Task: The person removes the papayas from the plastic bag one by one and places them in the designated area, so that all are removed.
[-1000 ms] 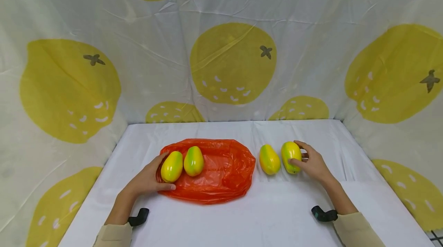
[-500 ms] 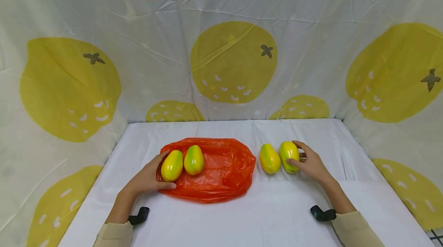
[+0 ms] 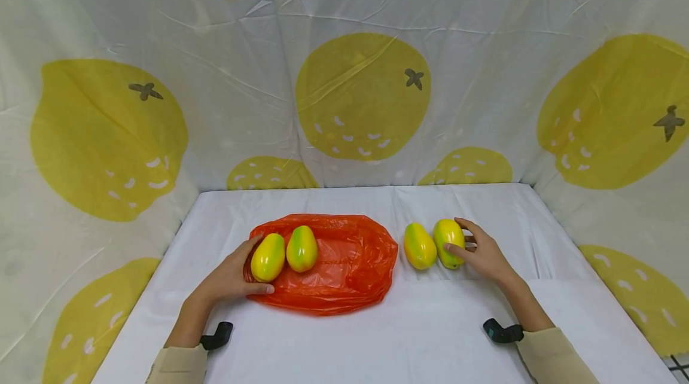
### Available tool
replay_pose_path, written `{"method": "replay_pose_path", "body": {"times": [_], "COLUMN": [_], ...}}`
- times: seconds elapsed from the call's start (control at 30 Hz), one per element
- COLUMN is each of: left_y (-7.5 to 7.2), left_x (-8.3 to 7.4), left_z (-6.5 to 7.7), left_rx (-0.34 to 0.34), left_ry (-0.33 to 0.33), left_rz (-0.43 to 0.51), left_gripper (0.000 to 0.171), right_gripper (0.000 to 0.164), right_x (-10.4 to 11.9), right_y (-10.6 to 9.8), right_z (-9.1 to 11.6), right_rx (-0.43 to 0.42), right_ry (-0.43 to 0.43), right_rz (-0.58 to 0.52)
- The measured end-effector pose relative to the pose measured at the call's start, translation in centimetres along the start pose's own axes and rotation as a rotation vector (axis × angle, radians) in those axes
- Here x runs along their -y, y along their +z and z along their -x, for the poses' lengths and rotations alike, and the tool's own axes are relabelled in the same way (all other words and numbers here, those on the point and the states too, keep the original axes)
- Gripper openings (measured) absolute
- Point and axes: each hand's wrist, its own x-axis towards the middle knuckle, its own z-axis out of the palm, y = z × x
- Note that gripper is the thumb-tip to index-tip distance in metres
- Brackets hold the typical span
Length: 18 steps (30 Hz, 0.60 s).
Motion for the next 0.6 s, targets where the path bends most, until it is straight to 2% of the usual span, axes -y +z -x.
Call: {"method": "replay_pose_path", "body": {"times": [0.6], "left_y": [0.04], "left_x": [-0.08], "left_z": [-0.06], "left_rx": [0.005], "left_ry": [-0.004], "left_rz": [0.004], "left_gripper": [0.122], "right_gripper": [0.077], "right_x": [-0.65], "right_y": [-0.16], "right_z": [-0.10], "right_rx": [-0.049], "right_ry": [-0.024], "right_rz": [-0.039]}}
